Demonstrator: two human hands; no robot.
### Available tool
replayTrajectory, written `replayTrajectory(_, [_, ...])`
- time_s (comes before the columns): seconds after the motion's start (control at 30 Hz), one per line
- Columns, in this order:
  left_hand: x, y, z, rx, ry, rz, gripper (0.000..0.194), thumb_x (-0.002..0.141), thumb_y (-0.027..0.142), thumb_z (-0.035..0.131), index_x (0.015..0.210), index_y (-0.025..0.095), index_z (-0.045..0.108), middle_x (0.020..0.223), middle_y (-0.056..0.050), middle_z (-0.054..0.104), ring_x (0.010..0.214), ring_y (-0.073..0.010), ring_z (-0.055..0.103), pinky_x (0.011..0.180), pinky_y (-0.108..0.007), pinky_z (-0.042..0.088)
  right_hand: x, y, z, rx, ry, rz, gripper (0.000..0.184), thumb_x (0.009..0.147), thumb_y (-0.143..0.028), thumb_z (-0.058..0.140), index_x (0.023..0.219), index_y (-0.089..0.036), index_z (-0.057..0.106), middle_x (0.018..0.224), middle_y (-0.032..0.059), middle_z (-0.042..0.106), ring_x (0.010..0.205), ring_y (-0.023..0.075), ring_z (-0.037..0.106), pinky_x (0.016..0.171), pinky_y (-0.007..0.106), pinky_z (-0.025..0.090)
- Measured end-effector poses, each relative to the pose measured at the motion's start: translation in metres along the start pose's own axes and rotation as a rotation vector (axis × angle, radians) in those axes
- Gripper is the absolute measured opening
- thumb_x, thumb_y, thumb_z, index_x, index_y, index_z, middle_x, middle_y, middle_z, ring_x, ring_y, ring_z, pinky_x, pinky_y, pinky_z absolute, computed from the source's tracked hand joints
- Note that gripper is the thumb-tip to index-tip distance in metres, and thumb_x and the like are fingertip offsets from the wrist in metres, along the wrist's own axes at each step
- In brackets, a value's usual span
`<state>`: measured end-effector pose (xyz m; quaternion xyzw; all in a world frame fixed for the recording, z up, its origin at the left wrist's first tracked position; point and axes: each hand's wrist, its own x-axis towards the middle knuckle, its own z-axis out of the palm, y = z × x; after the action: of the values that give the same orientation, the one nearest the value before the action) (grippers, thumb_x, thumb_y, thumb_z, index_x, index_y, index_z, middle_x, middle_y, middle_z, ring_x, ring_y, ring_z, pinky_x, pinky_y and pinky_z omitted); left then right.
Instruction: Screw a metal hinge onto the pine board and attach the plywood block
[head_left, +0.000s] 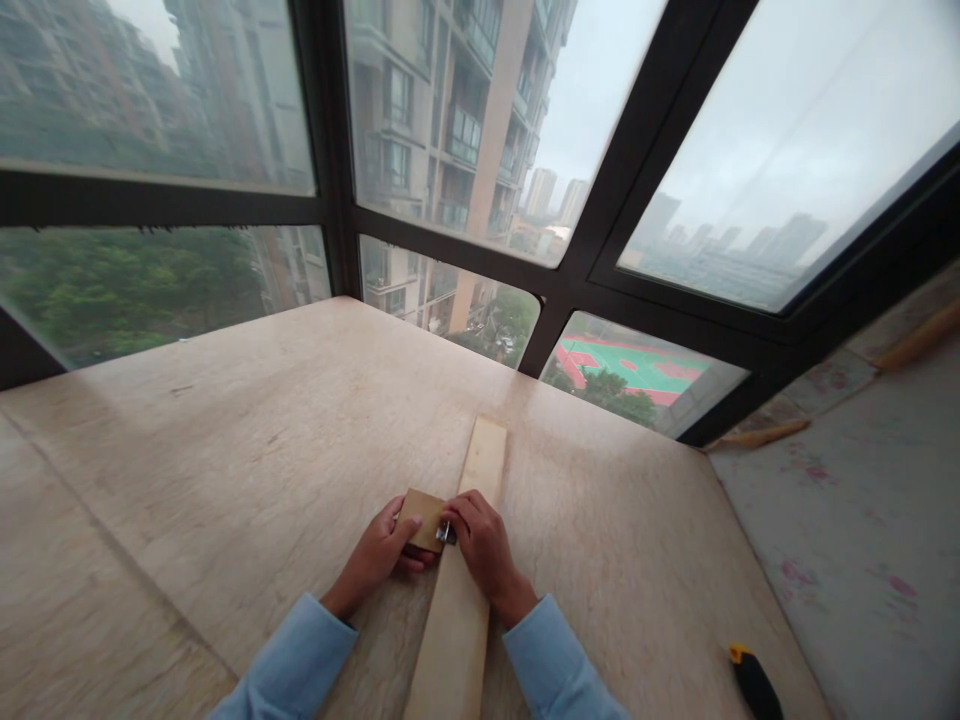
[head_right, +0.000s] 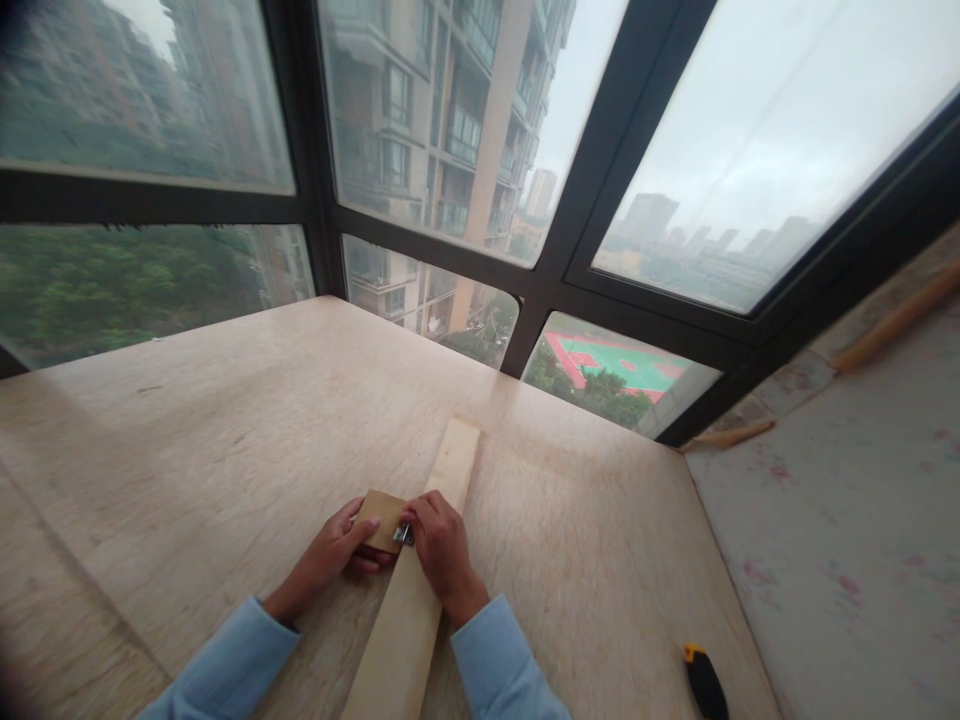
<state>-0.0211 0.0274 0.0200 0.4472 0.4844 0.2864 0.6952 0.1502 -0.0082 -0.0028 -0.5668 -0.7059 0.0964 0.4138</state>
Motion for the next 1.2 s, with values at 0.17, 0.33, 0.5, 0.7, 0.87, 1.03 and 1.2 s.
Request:
replayTrajectory(0.17, [0.001, -0.002, -0.001, -0.005, 0.001, 0.004, 0.047, 0.078, 0.037, 0.068, 0.115, 0.016, 0.049, 0.085, -0.01, 0.075, 0.061, -0.0255, 0.073, 0.046, -0.026, 0.054, 0.002, 0.001, 0.001, -0.055, 0.001, 0.028, 0.019, 0.099, -0.025, 0.053, 0.084, -0.02, 0.063, 0.082, 0.0044, 0.064, 0.076, 0.0177, 0.061, 0.068, 0.028, 0.05])
replayTrajectory(0.33, [0.002, -0.003, -0.001, -0.011, -0.011, 0.003, 0.048, 0.077, 0.039, 0.069, 0.115, 0.015, 0.049, 0.085, -0.01, 0.075, 0.062, -0.0256, 0.073, 0.047, -0.027, 0.055, 0.004, 0.001, 0.002, -0.098, -0.001, 0.052, 0.019, 0.097, -0.028, 0.056, 0.08, -0.021, 0.06, 0.081, 0.0047, 0.063, 0.074, 0.0187, 0.06, 0.066, 0.029, 0.048])
replayTrajectory(0.5, [0.001, -0.002, -0.001, -0.023, 0.003, -0.004, 0.051, 0.076, 0.037, 0.072, 0.116, 0.015, 0.05, 0.085, -0.01, 0.074, 0.062, -0.0263, 0.073, 0.048, -0.028, 0.056, 0.004, -0.002, 0.001, -0.102, 0.0, 0.066, 0.019, 0.097, -0.027, 0.056, 0.08, -0.021, 0.061, 0.081, 0.0039, 0.063, 0.073, 0.0182, 0.059, 0.065, 0.028, 0.047])
replayTrajectory(0.7, [0.0, 0.0, 0.0, 0.009, 0.0, 0.004, 0.047, 0.078, 0.035, 0.067, 0.115, 0.014, 0.048, 0.084, -0.011, 0.074, 0.062, -0.0259, 0.074, 0.047, -0.027, 0.055, 0.003, -0.006, -0.007, 0.024, -0.064, 0.053, 0.007, 0.092, -0.023, 0.064, 0.097, -0.021, 0.068, 0.091, 0.0037, 0.063, 0.08, 0.017, 0.061, 0.07, 0.026, 0.048])
replayTrajectory(0.87, [0.0, 0.0, 0.0, 0.006, 0.001, 0.001, 0.047, 0.078, 0.035, 0.068, 0.115, 0.014, 0.049, 0.082, -0.01, 0.074, 0.061, -0.0253, 0.073, 0.047, -0.027, 0.055, 0.003, -0.005, -0.009, 0.082, -0.062, 0.064, 0.015, 0.09, -0.015, 0.061, 0.096, -0.022, 0.072, 0.092, 0.0044, 0.061, 0.083, 0.0171, 0.061, 0.073, 0.027, 0.049])
replayTrajectory(1.03, [0.0, 0.0, 0.0, -0.007, 0.012, -0.005, 0.05, 0.076, 0.034, 0.07, 0.116, 0.014, 0.05, 0.082, -0.01, 0.074, 0.061, -0.0265, 0.073, 0.048, -0.028, 0.056, 0.005, -0.004, -0.006, 0.033, -0.037, 0.074, 0.017, 0.093, -0.014, 0.058, 0.088, -0.021, 0.071, 0.086, 0.0028, 0.061, 0.078, 0.0152, 0.061, 0.071, 0.025, 0.049])
replayTrajectory(1.2, [0.0, -0.001, 0.0, -0.018, 0.01, 0.007, 0.049, 0.077, 0.034, 0.069, 0.117, 0.014, 0.05, 0.085, -0.011, 0.074, 0.061, -0.0263, 0.073, 0.047, -0.028, 0.055, 0.006, -0.002, -0.003, -0.031, -0.022, 0.066, 0.016, 0.095, -0.019, 0.058, 0.081, -0.02, 0.066, 0.083, 0.0028, 0.06, 0.075, 0.0159, 0.06, 0.068, 0.026, 0.049])
